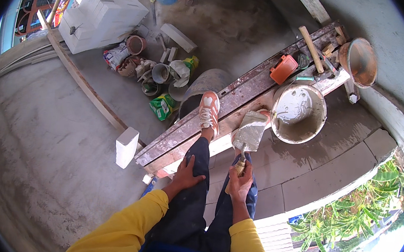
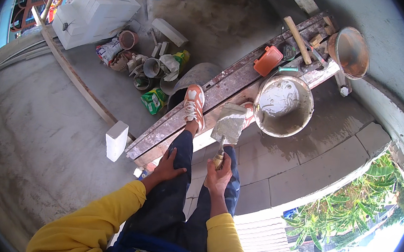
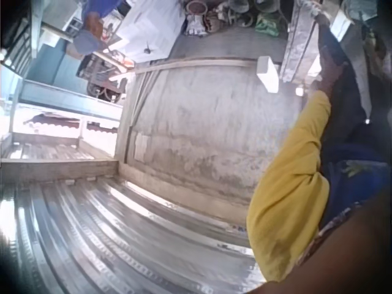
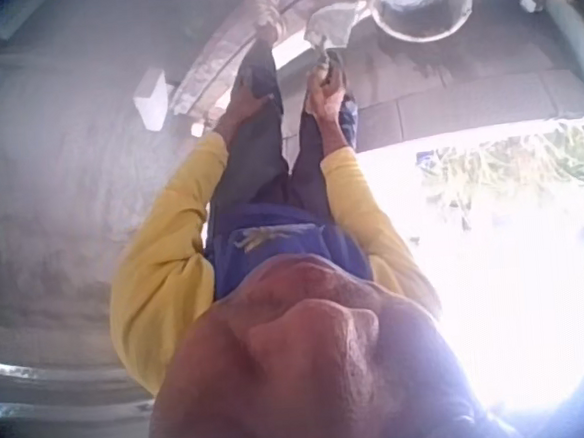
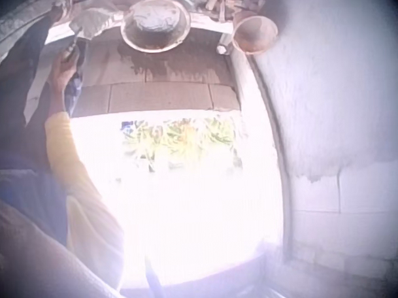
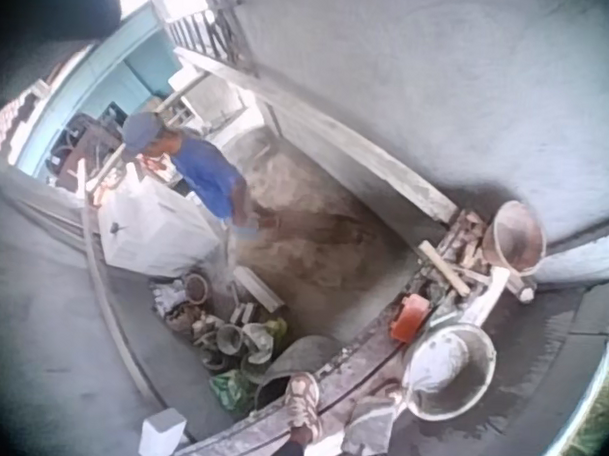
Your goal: The person applies mortar to a white tile using a trowel, places it on a curved wall, and taps it into position with a hammer. The person repeats this process for additional tiles along the wall.
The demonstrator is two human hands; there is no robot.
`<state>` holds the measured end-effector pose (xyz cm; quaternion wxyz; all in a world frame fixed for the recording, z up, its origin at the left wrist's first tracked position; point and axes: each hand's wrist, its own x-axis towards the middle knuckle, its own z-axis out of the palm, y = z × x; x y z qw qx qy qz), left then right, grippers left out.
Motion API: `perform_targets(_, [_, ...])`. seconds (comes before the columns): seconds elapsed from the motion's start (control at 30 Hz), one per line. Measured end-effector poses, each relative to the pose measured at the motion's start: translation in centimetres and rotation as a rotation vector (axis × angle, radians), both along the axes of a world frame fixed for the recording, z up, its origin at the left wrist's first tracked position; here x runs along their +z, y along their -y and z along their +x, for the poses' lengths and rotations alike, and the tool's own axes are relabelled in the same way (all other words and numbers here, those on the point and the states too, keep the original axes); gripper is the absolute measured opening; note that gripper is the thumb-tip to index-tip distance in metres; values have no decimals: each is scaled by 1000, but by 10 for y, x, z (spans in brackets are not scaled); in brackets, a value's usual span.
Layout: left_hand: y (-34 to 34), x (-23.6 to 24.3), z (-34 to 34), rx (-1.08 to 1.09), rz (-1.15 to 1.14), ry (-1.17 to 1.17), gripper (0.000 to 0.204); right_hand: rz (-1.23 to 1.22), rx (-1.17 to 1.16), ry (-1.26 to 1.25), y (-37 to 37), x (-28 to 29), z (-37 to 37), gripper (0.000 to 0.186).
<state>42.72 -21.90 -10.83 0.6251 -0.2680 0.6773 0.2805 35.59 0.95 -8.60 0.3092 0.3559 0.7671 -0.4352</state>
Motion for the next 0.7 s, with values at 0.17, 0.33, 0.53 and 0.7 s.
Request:
perform_targets(0.17, [-9,-7,15,-52,-50,-107,122,-11,32,-35,1,-1,-2,52])
perform_targets(0.33, [-16,-12,20,-75,-110,-127,123,-31,9,-35,6,3,-4,51])
perform_targets(0.53, [-18,-10,20,-18,-124,-126,116,-36,62,-65,2,-14,12,53])
perform_targets(0.7, [-23,-4,21,-16,-157,-141,109,-124,21,-67,9,-5,2,35])
